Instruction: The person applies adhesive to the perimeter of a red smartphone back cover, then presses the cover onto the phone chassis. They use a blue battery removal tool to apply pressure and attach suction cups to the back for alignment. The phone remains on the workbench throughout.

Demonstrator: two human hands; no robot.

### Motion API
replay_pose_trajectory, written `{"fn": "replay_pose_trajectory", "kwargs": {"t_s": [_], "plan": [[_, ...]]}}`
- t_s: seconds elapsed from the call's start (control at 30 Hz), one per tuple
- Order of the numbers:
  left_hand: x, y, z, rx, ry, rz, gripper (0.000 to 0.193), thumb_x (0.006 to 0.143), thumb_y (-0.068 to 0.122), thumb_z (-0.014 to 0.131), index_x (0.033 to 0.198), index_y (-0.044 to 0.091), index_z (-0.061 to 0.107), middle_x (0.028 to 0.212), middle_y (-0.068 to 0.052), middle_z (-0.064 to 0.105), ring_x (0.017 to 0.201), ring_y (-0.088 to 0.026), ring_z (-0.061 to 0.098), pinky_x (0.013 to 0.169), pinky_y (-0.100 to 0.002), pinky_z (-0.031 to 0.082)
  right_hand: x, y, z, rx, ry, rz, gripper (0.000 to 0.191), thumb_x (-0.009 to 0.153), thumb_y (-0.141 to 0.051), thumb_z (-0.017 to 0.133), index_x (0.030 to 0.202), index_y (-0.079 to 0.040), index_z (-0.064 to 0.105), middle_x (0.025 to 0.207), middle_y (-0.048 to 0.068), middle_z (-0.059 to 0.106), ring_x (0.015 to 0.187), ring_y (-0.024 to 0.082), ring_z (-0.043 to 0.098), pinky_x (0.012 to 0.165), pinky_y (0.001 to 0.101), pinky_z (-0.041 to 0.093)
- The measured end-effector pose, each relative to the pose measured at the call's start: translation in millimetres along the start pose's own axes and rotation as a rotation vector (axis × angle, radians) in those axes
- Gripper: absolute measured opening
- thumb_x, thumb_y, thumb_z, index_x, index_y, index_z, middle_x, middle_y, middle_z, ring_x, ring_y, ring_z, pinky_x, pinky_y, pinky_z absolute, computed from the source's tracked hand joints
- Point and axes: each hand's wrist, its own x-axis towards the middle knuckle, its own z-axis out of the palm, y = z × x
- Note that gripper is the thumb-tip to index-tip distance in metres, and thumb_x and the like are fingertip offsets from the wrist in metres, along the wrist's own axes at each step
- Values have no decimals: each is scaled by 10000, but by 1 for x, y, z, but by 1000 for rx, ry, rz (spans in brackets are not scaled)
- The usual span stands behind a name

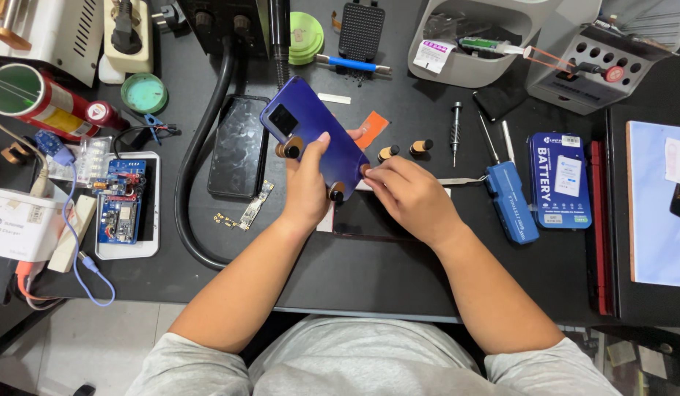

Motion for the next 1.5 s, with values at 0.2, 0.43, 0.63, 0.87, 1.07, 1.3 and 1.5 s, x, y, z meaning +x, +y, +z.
{"fn": "replay_pose_trajectory", "kwargs": {"t_s": [0.2, 0.43, 0.63, 0.87, 1.07, 1.3, 1.5], "plan": [[0, 4, 2, -27, 85, -13, 311, 1008, 205, 466, 1248, 16, 524, 1151, -189, 720, 926, -229, 705, 828, -384, 589, 0, 1, -2, 26, -25, 125, 227, 848, -50, 778, 1047, 11, 689, 985, 121, 671, 857, 303, 689, 757, 381, 563], [1, 5, 5, 15, 90, -5, 316, 1024, 209, 476, 1216, -26, 564, 1178, -200, 719, 947, -228, 702, 847, -380, 587, 6, -4, 0, 88, -5, 81, 135, 890, 2, 720, 1014, 8, 665, 961, 121, 659, 844, 274, 672, 715, 356, 545], [0, 5, 4, 20, 69, -17, 345, 1034, 217, 467, 1200, -59, 590, 1173, -195, 725, 926, -236, 708, 836, -387, 594, 3, -2, 2, 117, 44, 263, 206, 894, -102, 800, 960, 19, 647, 880, 115, 635, 679, 203, 631, 583, 301, 489], [0, 1, 4, 14, 69, 0, 311, 1029, 206, 476, 1207, -34, 564, 1163, -197, 722, 947, -236, 702, 847, -398, 588, -7, 5, 6, 117, 54, 314, 287, 866, -149, 820, 999, 38, 647, 867, 97, 647, 685, 172, 672, 595, 282, 538], [1, 2, 3, 23, 95, 6, 315, 1024, 208, 469, 1234, -12, 553, 1178, -202, 724, 1005, -228, 691, 898, -383, 570, -1, 2, 2, 61, -30, 75, 178, 952, -47, 718, 1121, -32, 663, 1086, 145, 662, 874, 242, 708, 743, 319, 571], [-1, 4, 4, 14, 92, -14, 333, 1018, 213, 471, 1242, -24, 535, 1174, -210, 717, 1007, -235, 701, 898, -396, 574, 0, 0, -1, 98, -80, 254, 194, 920, -69, 757, 1093, 0, 701, 969, 111, 685, 758, 259, 699, 658, 350, 568], [2, 5, 3, -39, 95, -28, 325, 1028, 204, 487, 1221, -49, 552, 1170, -222, 725, 970, -256, 706, 886, -409, 588, -3, 7, -7, -42, -118, 110, 204, 915, -84, 762, 1092, -3, 701, 941, 97, 681, 798, 265, 709, 694, 364, 570]]}}
